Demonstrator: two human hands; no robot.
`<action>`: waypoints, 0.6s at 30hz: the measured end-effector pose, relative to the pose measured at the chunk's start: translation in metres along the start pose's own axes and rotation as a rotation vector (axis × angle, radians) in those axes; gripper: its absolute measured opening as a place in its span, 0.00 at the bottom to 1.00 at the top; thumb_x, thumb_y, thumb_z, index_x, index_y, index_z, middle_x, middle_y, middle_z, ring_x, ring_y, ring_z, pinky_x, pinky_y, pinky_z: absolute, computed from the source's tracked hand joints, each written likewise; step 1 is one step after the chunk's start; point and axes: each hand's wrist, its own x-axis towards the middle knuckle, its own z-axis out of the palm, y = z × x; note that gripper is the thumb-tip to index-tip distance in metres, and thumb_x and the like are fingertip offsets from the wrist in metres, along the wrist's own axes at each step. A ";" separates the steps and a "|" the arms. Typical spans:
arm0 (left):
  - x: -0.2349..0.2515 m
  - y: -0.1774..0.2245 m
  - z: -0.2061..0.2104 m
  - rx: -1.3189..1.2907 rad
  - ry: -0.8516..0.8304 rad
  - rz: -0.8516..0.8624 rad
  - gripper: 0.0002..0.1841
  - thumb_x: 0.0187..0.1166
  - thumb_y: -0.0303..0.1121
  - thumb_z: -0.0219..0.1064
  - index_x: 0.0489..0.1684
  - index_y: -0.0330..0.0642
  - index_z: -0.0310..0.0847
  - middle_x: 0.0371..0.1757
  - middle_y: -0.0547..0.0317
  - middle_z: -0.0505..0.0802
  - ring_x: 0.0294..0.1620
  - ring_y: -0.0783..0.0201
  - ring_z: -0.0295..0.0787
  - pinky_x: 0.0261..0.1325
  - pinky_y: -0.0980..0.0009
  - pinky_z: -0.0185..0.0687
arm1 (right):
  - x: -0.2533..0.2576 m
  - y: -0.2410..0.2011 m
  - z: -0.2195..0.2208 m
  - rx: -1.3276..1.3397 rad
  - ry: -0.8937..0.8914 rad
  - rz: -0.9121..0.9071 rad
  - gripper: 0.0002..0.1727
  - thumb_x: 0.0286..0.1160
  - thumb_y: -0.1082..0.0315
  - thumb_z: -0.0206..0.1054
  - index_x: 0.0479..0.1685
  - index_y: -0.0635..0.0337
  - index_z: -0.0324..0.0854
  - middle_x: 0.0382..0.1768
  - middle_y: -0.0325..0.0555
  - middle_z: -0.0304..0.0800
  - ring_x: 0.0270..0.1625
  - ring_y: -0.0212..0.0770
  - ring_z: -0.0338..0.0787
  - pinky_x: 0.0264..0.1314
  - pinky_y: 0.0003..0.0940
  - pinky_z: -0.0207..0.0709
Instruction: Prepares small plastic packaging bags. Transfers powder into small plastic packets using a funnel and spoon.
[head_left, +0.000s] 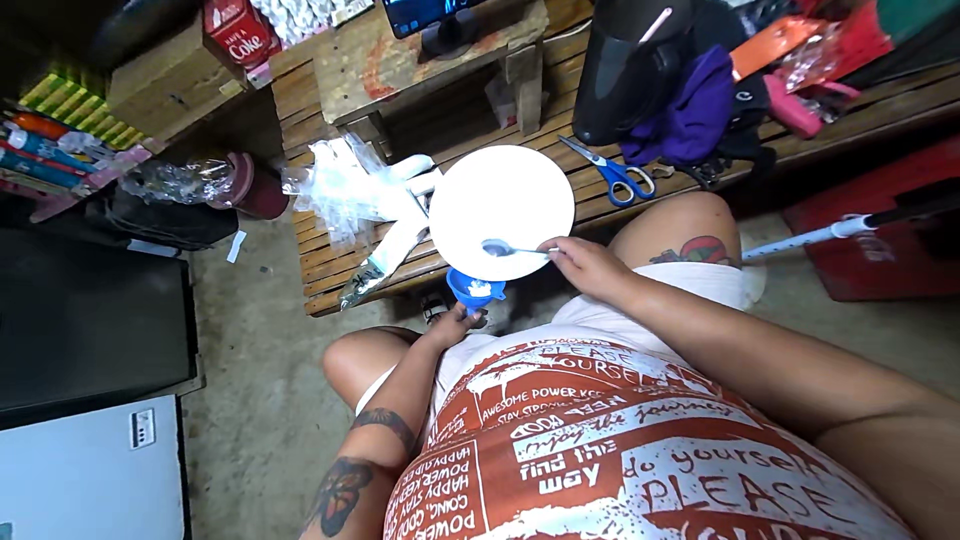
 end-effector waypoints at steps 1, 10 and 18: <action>0.000 0.000 0.000 0.007 -0.001 -0.002 0.24 0.93 0.42 0.55 0.80 0.36 0.68 0.66 0.40 0.87 0.67 0.54 0.85 0.75 0.54 0.76 | -0.001 -0.001 -0.005 -0.040 0.050 0.062 0.20 0.94 0.66 0.48 0.71 0.61 0.80 0.61 0.64 0.88 0.65 0.63 0.88 0.70 0.64 0.77; 0.002 0.001 0.001 0.026 -0.016 0.014 0.24 0.92 0.41 0.56 0.79 0.34 0.69 0.67 0.39 0.87 0.70 0.52 0.84 0.77 0.52 0.74 | -0.024 -0.008 0.010 -0.100 -0.139 0.007 0.20 0.92 0.66 0.51 0.73 0.57 0.81 0.62 0.59 0.89 0.65 0.60 0.89 0.69 0.63 0.79; 0.001 0.001 0.001 0.033 -0.009 0.011 0.23 0.92 0.40 0.56 0.78 0.34 0.69 0.67 0.40 0.87 0.69 0.53 0.85 0.77 0.52 0.74 | -0.021 -0.005 -0.008 -0.104 0.025 0.166 0.22 0.94 0.64 0.46 0.77 0.58 0.77 0.67 0.63 0.86 0.68 0.64 0.87 0.70 0.65 0.76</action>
